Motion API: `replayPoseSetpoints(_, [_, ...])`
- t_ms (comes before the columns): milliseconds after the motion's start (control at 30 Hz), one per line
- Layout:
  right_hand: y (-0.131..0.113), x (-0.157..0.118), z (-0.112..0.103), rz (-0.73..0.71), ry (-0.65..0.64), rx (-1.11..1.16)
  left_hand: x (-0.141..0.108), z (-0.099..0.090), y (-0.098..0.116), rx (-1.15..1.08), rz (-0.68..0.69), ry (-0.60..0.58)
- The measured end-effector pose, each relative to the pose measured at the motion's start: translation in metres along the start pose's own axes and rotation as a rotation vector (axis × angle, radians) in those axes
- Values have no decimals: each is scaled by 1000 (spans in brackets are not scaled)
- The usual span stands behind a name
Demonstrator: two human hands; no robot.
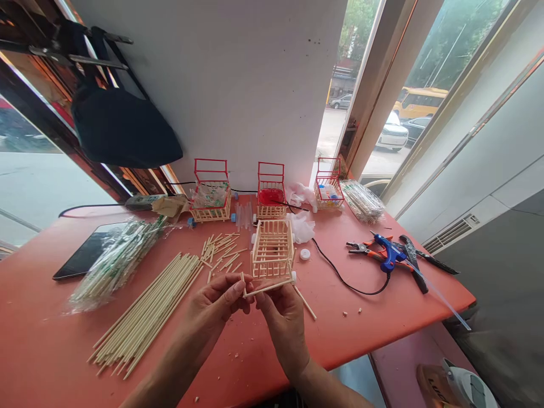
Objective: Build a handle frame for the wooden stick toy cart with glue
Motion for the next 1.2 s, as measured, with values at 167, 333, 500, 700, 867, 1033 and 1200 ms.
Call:
replayPoseSetpoints(167, [1, -3, -6, 36, -50, -52, -1, -2, -1, 1, 0, 19])
replayPoseSetpoints(333, [6, -10, -32, 106, -52, -91, 0, -6, 0, 3, -19, 58])
replayPoseSetpoints(500, [-2, -9, -59, 135, -6, -156, -1, -4, 1, -9, -24, 50])
replayPoseSetpoints(700, [-6, -2, -59, 191, -40, -234, 0, 0, -2, 8, -32, 23])
replayPoseSetpoints(867, [-8, -2, -63, 240, -146, -369, -1, -4, -10, 25, -68, 27])
replayPoseSetpoints(1033, [-36, 6, -101, 124, -30, -880, -8, -11, -28, 63, -143, -6])
replayPoseSetpoints(1200, [-16, 5, -98, 268, -240, -1384, -11, -14, -47, 91, -224, -64])
Point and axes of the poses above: each hand's wrist, its own x-axis towards the middle knuckle, its own z-axis out of the palm, y = z × x, the point moved 8 cm from there along x, towards the middle knuckle, and after that the axes turned 9 degrees about -y, right-handed, at the moved point
